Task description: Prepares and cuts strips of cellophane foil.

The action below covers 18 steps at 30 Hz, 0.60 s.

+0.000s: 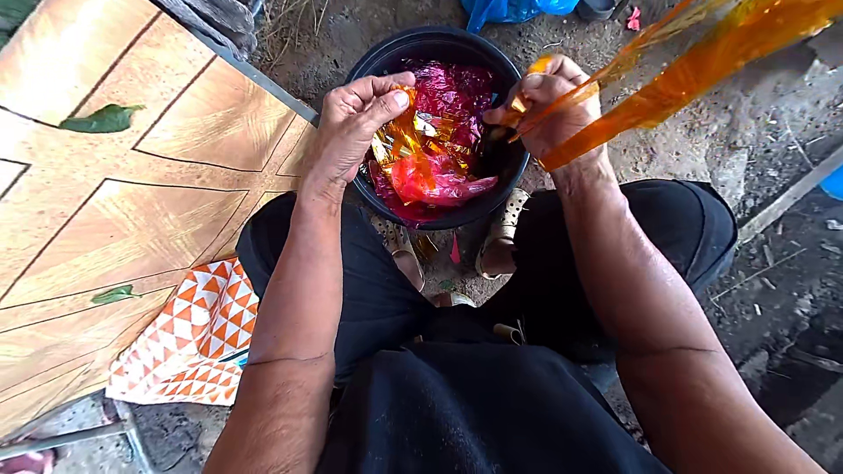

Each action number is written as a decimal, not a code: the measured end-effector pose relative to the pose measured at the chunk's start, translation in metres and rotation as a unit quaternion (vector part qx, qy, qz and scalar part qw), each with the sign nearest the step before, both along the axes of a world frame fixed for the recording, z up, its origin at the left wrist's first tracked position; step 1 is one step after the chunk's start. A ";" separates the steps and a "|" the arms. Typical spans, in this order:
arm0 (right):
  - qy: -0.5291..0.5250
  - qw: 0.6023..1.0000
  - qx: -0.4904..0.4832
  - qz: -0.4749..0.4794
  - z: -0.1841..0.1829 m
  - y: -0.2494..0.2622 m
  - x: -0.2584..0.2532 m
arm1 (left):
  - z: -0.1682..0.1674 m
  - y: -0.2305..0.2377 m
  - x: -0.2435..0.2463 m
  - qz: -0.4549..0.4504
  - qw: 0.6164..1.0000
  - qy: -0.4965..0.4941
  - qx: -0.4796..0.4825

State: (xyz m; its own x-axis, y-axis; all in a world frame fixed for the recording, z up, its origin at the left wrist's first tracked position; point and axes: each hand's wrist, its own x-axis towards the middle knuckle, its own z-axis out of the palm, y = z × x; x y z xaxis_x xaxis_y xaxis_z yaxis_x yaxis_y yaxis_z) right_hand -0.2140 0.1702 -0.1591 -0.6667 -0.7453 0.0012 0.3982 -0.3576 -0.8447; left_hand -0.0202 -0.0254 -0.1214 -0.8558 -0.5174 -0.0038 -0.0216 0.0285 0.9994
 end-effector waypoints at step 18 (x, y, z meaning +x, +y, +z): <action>0.292 0.950 0.086 0.071 0.018 -0.013 0.038 | -0.010 0.029 -0.020 -0.010 0.996 0.086 -0.027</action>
